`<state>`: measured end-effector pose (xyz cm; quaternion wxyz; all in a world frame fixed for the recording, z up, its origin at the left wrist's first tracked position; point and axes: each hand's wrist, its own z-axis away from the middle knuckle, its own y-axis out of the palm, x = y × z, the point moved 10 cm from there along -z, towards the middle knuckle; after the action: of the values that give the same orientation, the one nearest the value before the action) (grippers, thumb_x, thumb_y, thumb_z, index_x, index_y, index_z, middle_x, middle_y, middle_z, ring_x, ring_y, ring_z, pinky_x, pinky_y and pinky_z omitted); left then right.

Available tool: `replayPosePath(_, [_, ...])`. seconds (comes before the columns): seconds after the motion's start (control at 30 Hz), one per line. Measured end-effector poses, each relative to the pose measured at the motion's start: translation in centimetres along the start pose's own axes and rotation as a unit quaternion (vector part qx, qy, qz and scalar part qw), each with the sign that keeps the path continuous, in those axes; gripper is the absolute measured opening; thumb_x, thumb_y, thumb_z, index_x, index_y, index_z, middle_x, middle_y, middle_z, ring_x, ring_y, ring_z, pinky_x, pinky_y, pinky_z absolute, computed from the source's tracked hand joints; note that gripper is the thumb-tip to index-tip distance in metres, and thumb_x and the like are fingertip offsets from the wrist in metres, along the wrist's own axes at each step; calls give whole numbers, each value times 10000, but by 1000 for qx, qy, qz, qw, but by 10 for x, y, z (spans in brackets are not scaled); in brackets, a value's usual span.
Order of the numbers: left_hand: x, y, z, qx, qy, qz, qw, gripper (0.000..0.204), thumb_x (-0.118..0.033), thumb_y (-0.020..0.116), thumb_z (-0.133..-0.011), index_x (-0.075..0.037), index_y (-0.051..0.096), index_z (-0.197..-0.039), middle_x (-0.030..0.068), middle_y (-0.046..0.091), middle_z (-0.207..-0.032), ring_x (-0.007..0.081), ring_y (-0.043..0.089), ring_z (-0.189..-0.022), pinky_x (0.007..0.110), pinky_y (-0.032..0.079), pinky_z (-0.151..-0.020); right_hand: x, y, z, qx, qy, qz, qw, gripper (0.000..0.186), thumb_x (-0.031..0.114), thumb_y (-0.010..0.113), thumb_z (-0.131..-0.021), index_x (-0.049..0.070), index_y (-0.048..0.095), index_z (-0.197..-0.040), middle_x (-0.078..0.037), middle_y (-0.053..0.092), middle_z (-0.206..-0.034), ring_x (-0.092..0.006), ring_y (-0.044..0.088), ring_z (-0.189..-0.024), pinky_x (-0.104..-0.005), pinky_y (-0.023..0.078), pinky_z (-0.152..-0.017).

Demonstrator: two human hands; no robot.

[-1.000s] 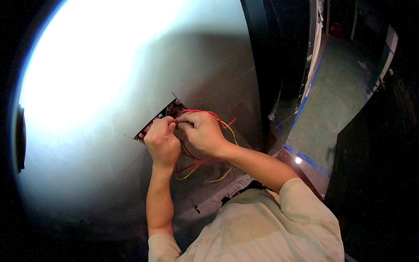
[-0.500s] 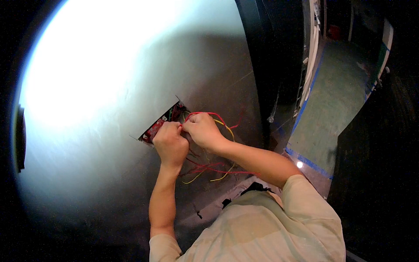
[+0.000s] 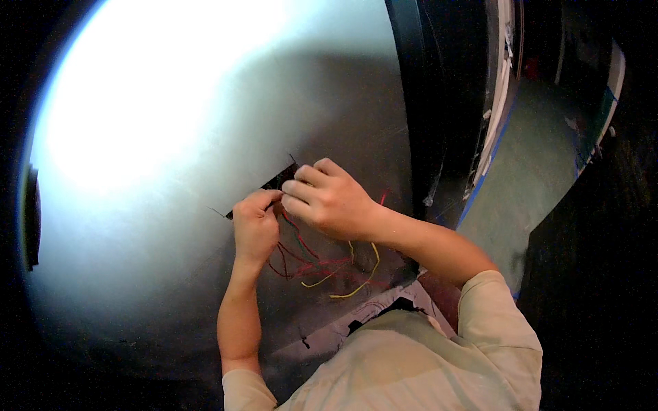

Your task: The person works on an electrical junction box mounted on a wall, stripping wire ends with pliers and twisting connections. They wrap the wire joints with black electrical tape and organize the wires inside the box. The person uses pliers to cut and strip wires and applies tape to insulate the connections.

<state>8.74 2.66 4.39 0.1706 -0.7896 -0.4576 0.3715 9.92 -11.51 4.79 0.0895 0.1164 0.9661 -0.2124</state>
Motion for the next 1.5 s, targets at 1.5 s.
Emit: replayPosePath(1.5, [-11, -5, 17, -30, 13, -86, 996, 75, 33, 706, -906, 35, 725, -978, 160, 698, -859, 285, 687, -796, 376, 533, -750, -49, 119, 49, 137, 505, -589, 616, 221, 149, 655, -914, 15, 634, -740, -35, 551, -652, -99, 457, -525, -312, 345, -479])
